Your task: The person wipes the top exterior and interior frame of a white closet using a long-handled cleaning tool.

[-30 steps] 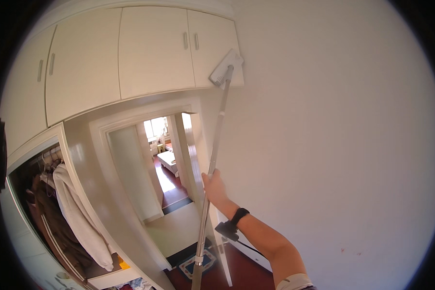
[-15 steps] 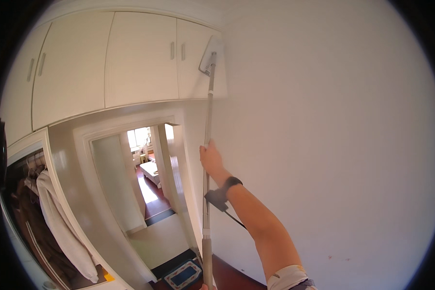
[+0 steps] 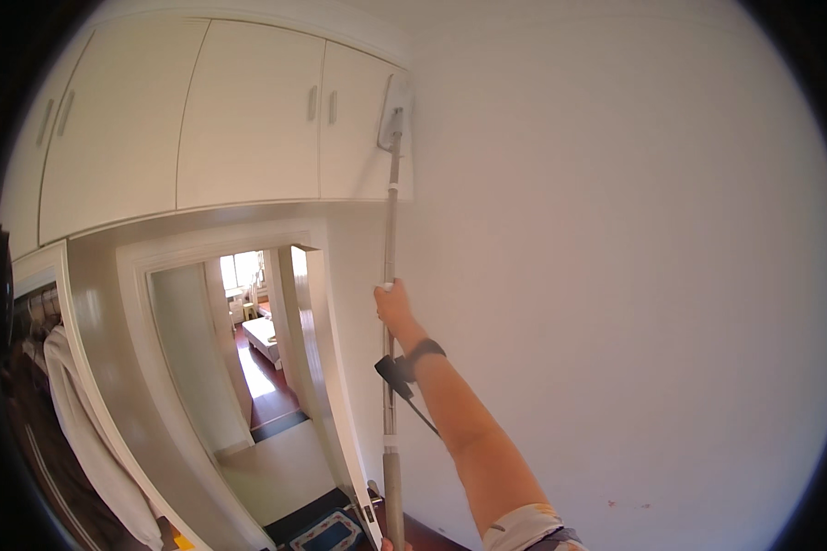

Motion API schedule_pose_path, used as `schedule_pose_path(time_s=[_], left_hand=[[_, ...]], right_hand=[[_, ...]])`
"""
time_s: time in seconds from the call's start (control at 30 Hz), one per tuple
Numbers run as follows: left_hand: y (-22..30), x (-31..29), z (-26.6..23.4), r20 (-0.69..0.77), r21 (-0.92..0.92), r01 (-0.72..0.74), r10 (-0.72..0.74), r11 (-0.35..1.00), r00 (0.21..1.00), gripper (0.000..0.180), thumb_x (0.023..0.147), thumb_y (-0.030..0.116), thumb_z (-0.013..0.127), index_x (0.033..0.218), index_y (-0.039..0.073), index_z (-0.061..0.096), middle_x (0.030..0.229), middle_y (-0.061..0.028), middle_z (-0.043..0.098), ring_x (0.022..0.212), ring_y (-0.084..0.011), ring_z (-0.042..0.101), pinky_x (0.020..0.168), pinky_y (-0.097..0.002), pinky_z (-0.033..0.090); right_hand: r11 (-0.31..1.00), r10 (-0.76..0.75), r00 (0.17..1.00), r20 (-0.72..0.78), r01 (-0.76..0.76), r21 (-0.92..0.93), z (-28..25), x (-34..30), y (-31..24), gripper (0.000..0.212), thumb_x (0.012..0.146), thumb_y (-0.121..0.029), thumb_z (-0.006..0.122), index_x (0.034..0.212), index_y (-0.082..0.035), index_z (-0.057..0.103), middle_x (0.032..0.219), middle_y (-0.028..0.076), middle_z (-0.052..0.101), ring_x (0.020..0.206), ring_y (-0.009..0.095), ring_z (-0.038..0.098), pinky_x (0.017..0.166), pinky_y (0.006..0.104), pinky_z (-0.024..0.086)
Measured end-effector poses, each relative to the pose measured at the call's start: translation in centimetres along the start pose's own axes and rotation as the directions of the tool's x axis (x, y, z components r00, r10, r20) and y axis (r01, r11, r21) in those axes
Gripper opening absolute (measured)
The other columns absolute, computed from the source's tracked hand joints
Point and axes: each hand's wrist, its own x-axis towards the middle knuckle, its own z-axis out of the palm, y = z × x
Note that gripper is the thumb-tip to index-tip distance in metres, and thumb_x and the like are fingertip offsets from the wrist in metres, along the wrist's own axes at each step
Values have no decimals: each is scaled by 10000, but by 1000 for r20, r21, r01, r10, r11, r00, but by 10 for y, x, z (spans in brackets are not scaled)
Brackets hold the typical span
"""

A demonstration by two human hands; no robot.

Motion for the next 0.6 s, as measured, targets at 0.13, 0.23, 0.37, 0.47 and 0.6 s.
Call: schedule_pose_path(time_s=[0.13,0.23,0.37,0.47,0.6], left_hand=[[-13,1,-4,108,-78,33,-24,996,994,508,894,563,279,788,110,483,460,11,318,324,-101,277,317,-222,263],[-24,-3,-9,108,-110,55,-43,992,993,520,895,561,272,790,101,489,464,8,319,333,-97,281,325,-220,272],[-33,-14,-15,48,-146,65,-59,987,997,530,898,557,265,797,91,496,471,7,322,337,-95,285,330,-217,277],[-43,-25,-24,-2,-245,138,-143,960,990,536,898,556,262,803,86,501,478,7,327,341,-93,285,332,-215,278],[-118,-19,-96,-193,-231,53,-100,971,976,538,895,563,267,797,89,502,484,12,340,349,-95,293,338,-218,278]], right_hand=[[887,-228,974,12,213,-409,-23,5,40,367,791,-186,515,1052,52,415,723,156,545,568,226,559,491,350,455],[943,-132,983,-129,84,-321,-20,-6,51,399,784,-190,508,1078,65,420,798,217,567,702,296,590,610,390,471],[966,-37,991,-130,2,-260,-12,-35,55,414,785,-187,506,1102,63,411,836,226,570,768,328,586,671,414,463],[964,-9,990,-142,-29,-264,-7,-62,46,404,786,-187,507,1091,61,412,841,227,570,764,334,586,667,415,461],[961,14,988,-151,-55,-270,-11,-73,69,377,784,-183,510,1060,57,420,845,234,569,781,341,582,675,417,457]])
